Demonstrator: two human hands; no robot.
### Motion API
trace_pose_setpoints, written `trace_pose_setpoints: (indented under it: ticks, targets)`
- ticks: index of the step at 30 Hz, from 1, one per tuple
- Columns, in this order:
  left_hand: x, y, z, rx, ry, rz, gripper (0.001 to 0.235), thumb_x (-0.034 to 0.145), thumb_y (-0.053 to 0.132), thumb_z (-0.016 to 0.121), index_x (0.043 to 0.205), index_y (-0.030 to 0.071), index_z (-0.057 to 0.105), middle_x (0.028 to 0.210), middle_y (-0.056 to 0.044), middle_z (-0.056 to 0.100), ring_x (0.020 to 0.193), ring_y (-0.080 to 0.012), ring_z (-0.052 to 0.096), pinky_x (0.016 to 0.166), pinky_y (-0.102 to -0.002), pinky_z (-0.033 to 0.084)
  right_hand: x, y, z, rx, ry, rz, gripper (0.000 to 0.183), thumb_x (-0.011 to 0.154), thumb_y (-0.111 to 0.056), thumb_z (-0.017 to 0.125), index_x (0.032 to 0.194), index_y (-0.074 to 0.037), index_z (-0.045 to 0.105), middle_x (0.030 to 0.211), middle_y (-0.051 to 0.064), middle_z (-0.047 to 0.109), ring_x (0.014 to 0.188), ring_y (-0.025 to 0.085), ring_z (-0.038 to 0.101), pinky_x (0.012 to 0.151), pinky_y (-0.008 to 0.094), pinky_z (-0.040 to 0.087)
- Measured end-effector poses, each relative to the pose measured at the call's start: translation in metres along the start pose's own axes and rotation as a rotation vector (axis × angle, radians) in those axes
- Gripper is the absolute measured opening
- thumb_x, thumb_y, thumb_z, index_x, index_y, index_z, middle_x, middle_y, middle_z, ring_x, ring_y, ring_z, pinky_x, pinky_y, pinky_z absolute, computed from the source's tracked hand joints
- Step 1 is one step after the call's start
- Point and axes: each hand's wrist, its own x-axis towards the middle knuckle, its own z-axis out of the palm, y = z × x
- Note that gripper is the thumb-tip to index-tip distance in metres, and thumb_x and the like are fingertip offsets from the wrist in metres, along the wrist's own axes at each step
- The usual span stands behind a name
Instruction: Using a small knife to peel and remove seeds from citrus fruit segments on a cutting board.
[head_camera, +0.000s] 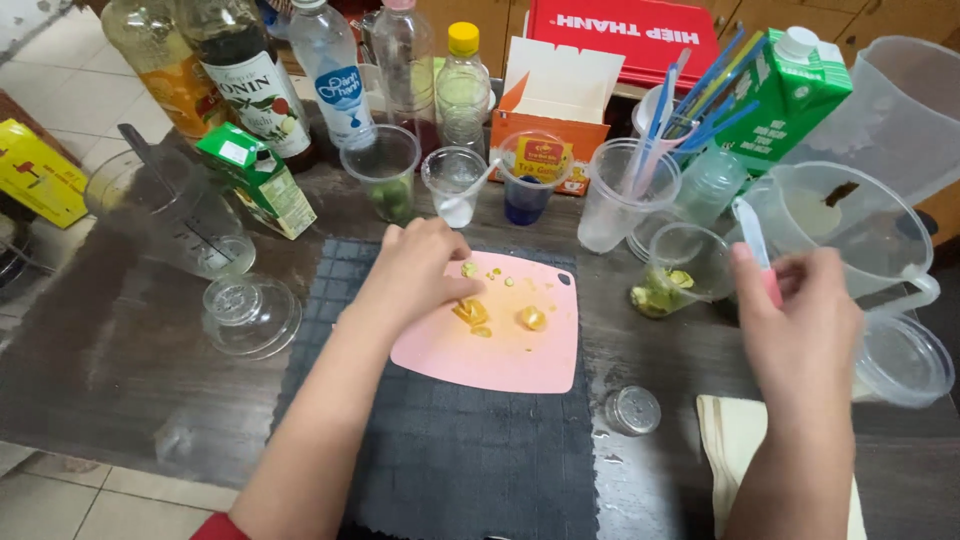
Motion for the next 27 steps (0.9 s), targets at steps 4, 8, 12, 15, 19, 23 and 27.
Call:
trace_pose_setpoints:
  ticks: [4, 8, 12, 15, 19, 23, 27]
  targets:
    - [0.005, -0.003, 0.008, -0.008, 0.019, 0.0, 0.041, 0.081, 0.042, 0.085, 0.107, 0.012, 0.076, 0.114, -0.006, 0.07, 0.11, -0.0278, 0.06, 0.099, -0.049, 0.038, -0.005, 0.004, 0.0, 0.04, 0.122, -0.194, 0.036, 0.117, -0.037, 0.067, 0.12, -0.002, 0.06, 0.098, 0.016, 0.067, 0.09, 0.033, 0.064, 0.08, 0.048, 0.046]
    - [0.009, -0.01, 0.016, -0.039, 0.052, 0.021, 0.025, 0.082, 0.033, 0.085, 0.097, 0.015, 0.077, 0.103, -0.003, 0.069, 0.104, -0.0279, 0.059, 0.095, -0.045, 0.035, -0.019, -0.018, 0.011, 0.248, -0.069, -0.428, 0.013, 0.106, -0.011, 0.057, 0.117, -0.006, 0.062, 0.106, 0.009, 0.065, 0.092, 0.021, 0.057, 0.08, 0.035, 0.042]
    - [0.012, -0.018, 0.022, -0.091, 0.089, 0.047, 0.012, 0.083, 0.025, 0.081, 0.091, 0.017, 0.076, 0.096, 0.0, 0.072, 0.1, -0.0255, 0.062, 0.093, -0.044, 0.034, -0.026, -0.032, 0.044, 0.153, -0.482, -0.661, 0.022, 0.092, -0.017, 0.061, 0.111, -0.016, 0.074, 0.099, 0.0, 0.075, 0.09, 0.015, 0.066, 0.078, 0.031, 0.048]
    - [0.014, -0.024, 0.024, -0.127, 0.08, 0.058, 0.017, 0.082, 0.028, 0.084, 0.092, 0.016, 0.079, 0.083, -0.001, 0.066, 0.093, -0.0216, 0.064, 0.089, -0.038, 0.038, -0.037, -0.066, 0.037, 0.084, -0.655, -0.284, 0.032, 0.09, -0.005, 0.058, 0.117, -0.007, 0.075, 0.103, 0.017, 0.079, 0.103, 0.034, 0.075, 0.095, 0.045, 0.057]
    - [0.011, -0.016, 0.022, -0.16, 0.076, 0.064, 0.008, 0.084, 0.018, 0.077, 0.091, 0.014, 0.079, 0.081, -0.002, 0.068, 0.091, -0.024, 0.066, 0.09, -0.037, 0.039, -0.034, -0.057, 0.053, 0.08, -0.657, -0.194, 0.032, 0.09, -0.008, 0.058, 0.115, -0.007, 0.078, 0.098, 0.017, 0.079, 0.097, 0.03, 0.076, 0.092, 0.042, 0.058]
    - [0.014, -0.012, 0.028, -0.153, 0.087, 0.076, 0.007, 0.085, 0.016, 0.075, 0.09, 0.016, 0.08, 0.079, -0.001, 0.071, 0.089, -0.0243, 0.068, 0.091, -0.037, 0.04, -0.033, -0.05, 0.069, 0.129, -0.637, -0.228, 0.032, 0.09, -0.009, 0.059, 0.115, -0.01, 0.079, 0.096, 0.017, 0.08, 0.099, 0.032, 0.077, 0.091, 0.042, 0.058]
    - [0.019, -0.008, 0.035, -0.174, 0.108, 0.098, 0.008, 0.085, 0.013, 0.074, 0.09, 0.016, 0.08, 0.08, -0.003, 0.071, 0.089, -0.0248, 0.07, 0.091, -0.037, 0.042, -0.034, -0.05, 0.08, 0.204, -0.641, -0.292, 0.031, 0.092, -0.01, 0.061, 0.117, -0.009, 0.079, 0.099, 0.017, 0.079, 0.1, 0.032, 0.077, 0.092, 0.042, 0.058]
